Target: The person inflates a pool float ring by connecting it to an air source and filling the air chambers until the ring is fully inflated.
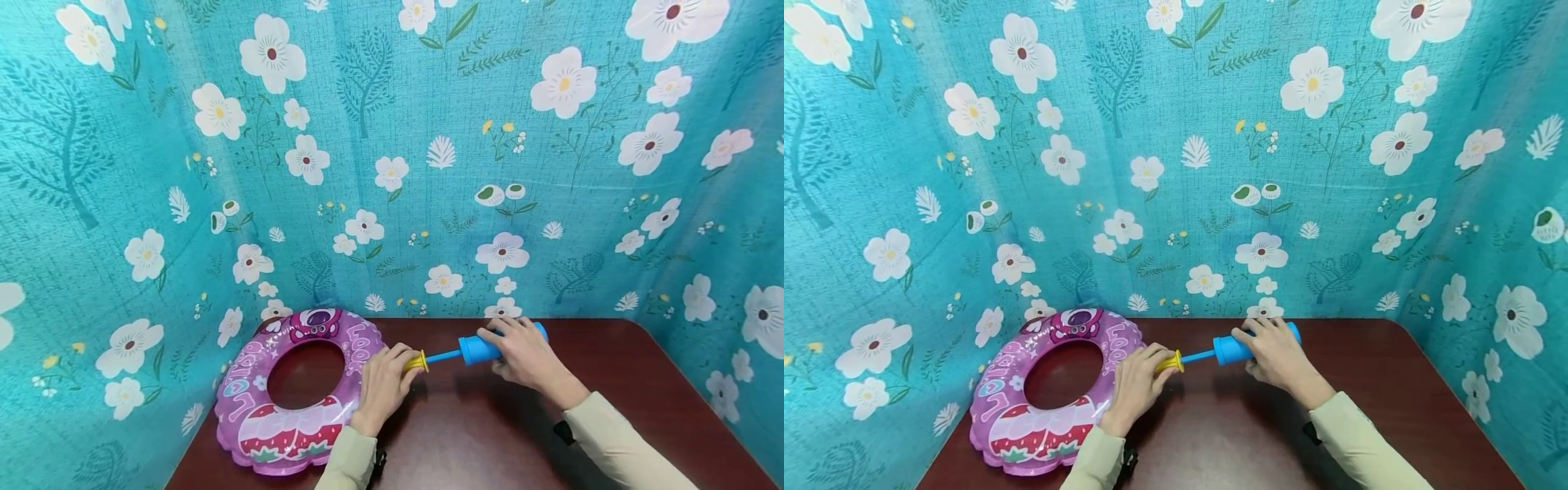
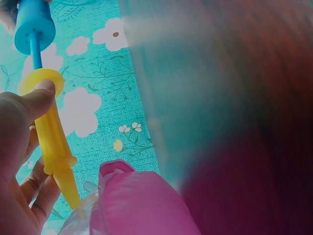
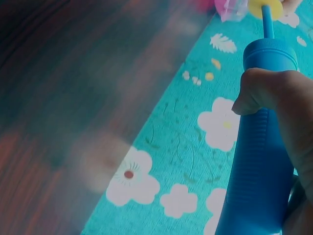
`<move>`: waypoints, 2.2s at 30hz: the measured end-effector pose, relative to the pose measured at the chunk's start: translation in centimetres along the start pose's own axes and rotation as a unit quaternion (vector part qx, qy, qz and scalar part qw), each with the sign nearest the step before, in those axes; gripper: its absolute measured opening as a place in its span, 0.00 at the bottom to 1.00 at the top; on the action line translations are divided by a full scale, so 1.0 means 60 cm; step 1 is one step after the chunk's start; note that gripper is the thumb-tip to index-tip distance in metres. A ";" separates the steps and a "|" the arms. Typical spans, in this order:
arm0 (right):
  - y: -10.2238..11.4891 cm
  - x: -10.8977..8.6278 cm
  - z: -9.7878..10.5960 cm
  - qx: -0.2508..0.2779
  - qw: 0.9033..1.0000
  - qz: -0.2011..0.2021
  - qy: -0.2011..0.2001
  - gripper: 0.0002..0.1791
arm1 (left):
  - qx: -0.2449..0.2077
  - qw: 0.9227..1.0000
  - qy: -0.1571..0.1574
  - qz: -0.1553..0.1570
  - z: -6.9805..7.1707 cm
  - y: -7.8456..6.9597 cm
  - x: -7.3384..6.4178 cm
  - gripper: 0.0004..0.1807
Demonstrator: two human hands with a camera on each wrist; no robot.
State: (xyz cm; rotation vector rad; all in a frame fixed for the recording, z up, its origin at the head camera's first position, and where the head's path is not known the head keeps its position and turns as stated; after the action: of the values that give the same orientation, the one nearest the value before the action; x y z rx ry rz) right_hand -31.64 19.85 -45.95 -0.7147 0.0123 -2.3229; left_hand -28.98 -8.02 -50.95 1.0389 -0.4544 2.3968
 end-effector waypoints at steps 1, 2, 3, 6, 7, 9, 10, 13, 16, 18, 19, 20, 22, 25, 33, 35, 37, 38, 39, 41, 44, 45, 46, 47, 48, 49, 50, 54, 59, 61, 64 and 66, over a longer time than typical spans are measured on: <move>-0.004 -0.003 0.003 0.000 1.000 -0.001 -0.002 0.40 | -0.002 1.000 0.002 0.001 0.000 0.000 0.000 0.13; -0.006 -0.005 0.005 -0.001 1.000 -0.001 -0.003 0.40 | -0.004 1.000 0.002 0.001 0.000 0.000 -0.001 0.13; -0.008 -0.006 0.006 -0.002 1.000 0.000 -0.003 0.40 | -0.005 1.000 0.001 0.002 0.000 0.001 -0.002 0.13; -0.005 -0.007 0.007 -0.003 1.000 0.006 -0.002 0.40 | -0.010 1.000 0.001 0.005 0.001 0.001 -0.005 0.13; -0.002 -0.006 0.007 -0.003 1.000 0.009 -0.002 0.40 | -0.011 1.000 0.000 0.004 0.001 0.000 -0.005 0.13; 0.005 -0.001 0.006 -0.004 1.000 0.012 -0.005 0.40 | -0.012 1.000 0.002 0.004 0.000 0.000 -0.005 0.13; 0.009 0.003 0.006 -0.004 1.000 0.013 -0.008 0.39 | -0.011 1.000 0.003 0.003 0.000 0.000 -0.005 0.13; 0.027 0.018 0.000 -0.004 1.000 0.021 -0.014 0.37 | -0.012 1.000 0.000 0.003 -0.001 -0.001 -0.002 0.13; 0.049 0.034 -0.009 -0.001 0.999 0.028 -0.016 0.35 | -0.013 1.000 -0.002 0.008 0.000 -0.001 0.000 0.13; 0.064 0.043 -0.017 -0.003 0.999 0.030 -0.014 0.35 | -0.012 1.000 0.004 0.013 0.000 0.001 0.000 0.13; 0.071 0.047 -0.021 -0.005 0.999 0.031 -0.013 0.35 | -0.012 1.000 0.009 0.017 -0.001 0.001 -0.001 0.14; 0.077 0.050 -0.023 -0.004 0.999 0.031 -0.012 0.35 | -0.013 1.000 0.013 0.019 -0.001 0.001 -0.001 0.14; 0.087 0.056 -0.027 -0.003 0.999 0.033 -0.011 0.35 | -0.015 0.999 0.023 0.027 -0.002 0.002 -0.002 0.14; 0.096 0.063 -0.030 -0.006 0.999 0.030 -0.018 0.36 | -0.018 0.999 0.027 0.033 -0.001 0.003 0.000 0.14; 0.094 0.066 -0.037 -0.016 0.999 0.016 -0.026 0.37 | -0.012 0.999 0.020 0.028 0.006 0.009 0.003 0.14; 0.089 0.062 -0.038 -0.023 0.999 0.011 -0.019 0.37 | -0.010 0.999 0.021 0.027 0.007 0.010 0.002 0.14; 0.082 0.056 -0.038 -0.032 0.999 0.007 -0.012 0.36 | -0.010 0.999 0.020 0.025 0.006 0.012 0.000 0.13; 0.077 0.053 -0.038 -0.036 0.999 0.005 -0.009 0.35 | -0.009 1.000 0.019 0.023 0.006 0.012 0.000 0.13; 0.072 0.050 -0.037 -0.041 0.999 0.004 -0.007 0.35 | -0.009 1.000 0.017 0.022 0.006 0.013 -0.001 0.13; 0.060 0.043 -0.035 -0.048 0.999 -0.001 -0.005 0.34 | -0.008 1.000 0.013 0.020 0.005 0.015 -0.003 0.13; 0.041 0.034 -0.033 -0.056 0.998 -0.008 -0.007 0.35 | -0.007 1.000 0.003 0.016 0.006 0.017 -0.004 0.13; 0.035 0.031 -0.032 -0.059 0.998 -0.010 -0.007 0.35 | -0.007 1.000 0.001 0.016 0.006 0.017 -0.004 0.13; 0.030 0.029 -0.031 -0.062 0.998 -0.011 -0.009 0.35 | -0.007 1.000 -0.001 0.016 0.007 0.018 -0.005 0.13; 0.026 0.027 -0.031 -0.065 0.998 -0.011 -0.009 0.35 | -0.007 1.000 -0.003 0.016 0.007 0.018 -0.005 0.14; 0.024 0.026 -0.030 -0.068 0.998 -0.010 -0.010 0.35 | -0.007 1.000 -0.004 0.017 0.007 0.018 -0.006 0.13; 0.022 0.025 -0.030 -0.070 0.997 -0.009 -0.011 0.35 | -0.007 1.000 -0.001 0.019 0.007 0.019 -0.007 0.13; 0.022 0.025 -0.030 -0.072 0.997 -0.007 -0.012 0.35 | -0.007 1.000 0.003 0.023 0.007 0.019 -0.007 0.13; 0.031 0.027 -0.031 -0.075 0.997 -0.002 -0.015 0.34 | -0.010 0.999 0.013 0.029 0.005 0.017 -0.010 0.13; 0.053 0.037 -0.038 -0.078 0.997 0.005 -0.022 0.34 | -0.007 1.000 0.013 0.028 0.004 0.012 -0.010 0.13; 0.062 0.042 -0.041 -0.078 0.997 0.008 -0.018 0.34 | -0.007 0.999 0.013 0.028 0.003 0.010 -0.010 0.13; 0.075 0.051 -0.046 -0.079 0.997 0.009 -0.014 0.34 | -0.009 0.999 0.018 0.033 0.003 0.007 -0.008 0.13; 0.084 0.057 -0.050 -0.081 0.996 0.011 -0.016 0.33 | -0.012 0.999 0.022 0.036 0.002 0.006 -0.006 0.13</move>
State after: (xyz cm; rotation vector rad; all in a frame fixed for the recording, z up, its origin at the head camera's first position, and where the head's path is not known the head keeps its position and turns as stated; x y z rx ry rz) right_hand -32.05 13.34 -47.80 -0.8287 0.1957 -2.3065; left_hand -28.86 -8.49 -51.17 0.9730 -0.5124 2.4666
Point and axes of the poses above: each hand's wrist, its own x-axis towards the middle knuckle, its own z-axis out of the back of the hand, y = z × x, the point moved 4 cm from there along x, towards the middle knuckle, and after that the axes turned 1 degree about x, right-handed, at the moved point
